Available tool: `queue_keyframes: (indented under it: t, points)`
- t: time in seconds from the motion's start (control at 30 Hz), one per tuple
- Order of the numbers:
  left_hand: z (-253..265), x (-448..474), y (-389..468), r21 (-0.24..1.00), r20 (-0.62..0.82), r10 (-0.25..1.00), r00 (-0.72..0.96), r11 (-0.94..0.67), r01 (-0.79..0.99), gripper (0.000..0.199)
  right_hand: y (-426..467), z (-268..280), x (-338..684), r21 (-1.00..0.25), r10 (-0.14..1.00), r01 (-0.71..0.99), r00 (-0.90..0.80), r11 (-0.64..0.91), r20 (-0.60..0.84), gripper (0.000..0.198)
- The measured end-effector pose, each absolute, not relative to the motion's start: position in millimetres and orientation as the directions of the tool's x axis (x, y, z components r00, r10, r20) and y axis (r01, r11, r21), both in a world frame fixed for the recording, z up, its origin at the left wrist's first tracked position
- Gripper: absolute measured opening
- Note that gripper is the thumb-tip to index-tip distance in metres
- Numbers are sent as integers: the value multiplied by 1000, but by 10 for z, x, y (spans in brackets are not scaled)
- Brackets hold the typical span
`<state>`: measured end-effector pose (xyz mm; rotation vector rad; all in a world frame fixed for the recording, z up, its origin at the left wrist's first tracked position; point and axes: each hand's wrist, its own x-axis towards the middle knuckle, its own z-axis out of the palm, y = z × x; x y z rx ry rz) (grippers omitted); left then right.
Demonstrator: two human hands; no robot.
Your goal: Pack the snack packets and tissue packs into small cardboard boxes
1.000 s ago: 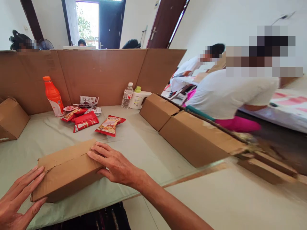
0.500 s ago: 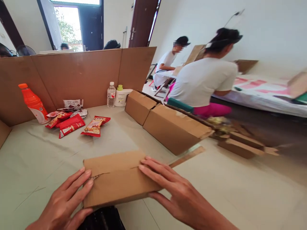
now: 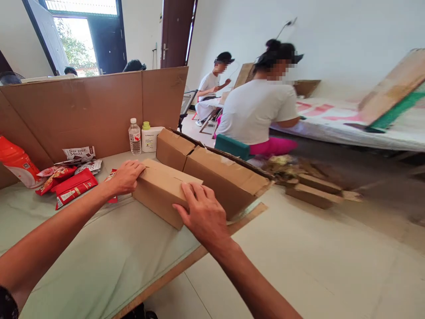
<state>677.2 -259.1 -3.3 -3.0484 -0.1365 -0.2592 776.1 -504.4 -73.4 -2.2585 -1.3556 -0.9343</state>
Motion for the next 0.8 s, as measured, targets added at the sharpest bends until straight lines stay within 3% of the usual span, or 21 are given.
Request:
queue_keyframes:
  t: [0.13, 0.33, 0.6, 0.8]
  points:
    - [4, 7228, -2352, -95, 141, 122, 982, -986, 137, 39, -4628, -644, 7845, 65, 653, 800, 436, -596, 619, 46]
    - [-113, 7677, -2135, -59, 175, 164, 971, -983, 177, 47, -4117, -480, 8084, 8, 646, 734, 592, -679, 482, 48]
    - [-433, 8055, -2032, 55, 239, 174, 955, -985, 166, 55, -3723, -398, 8356, -24, 622, 695, 659, -719, 424, 47]
    - [-544, 8077, -2029, 172, 282, 146, 948, -980, 99, 60, -3657, -384, 8375, 22, 621, 669, 678, -743, 394, 45]
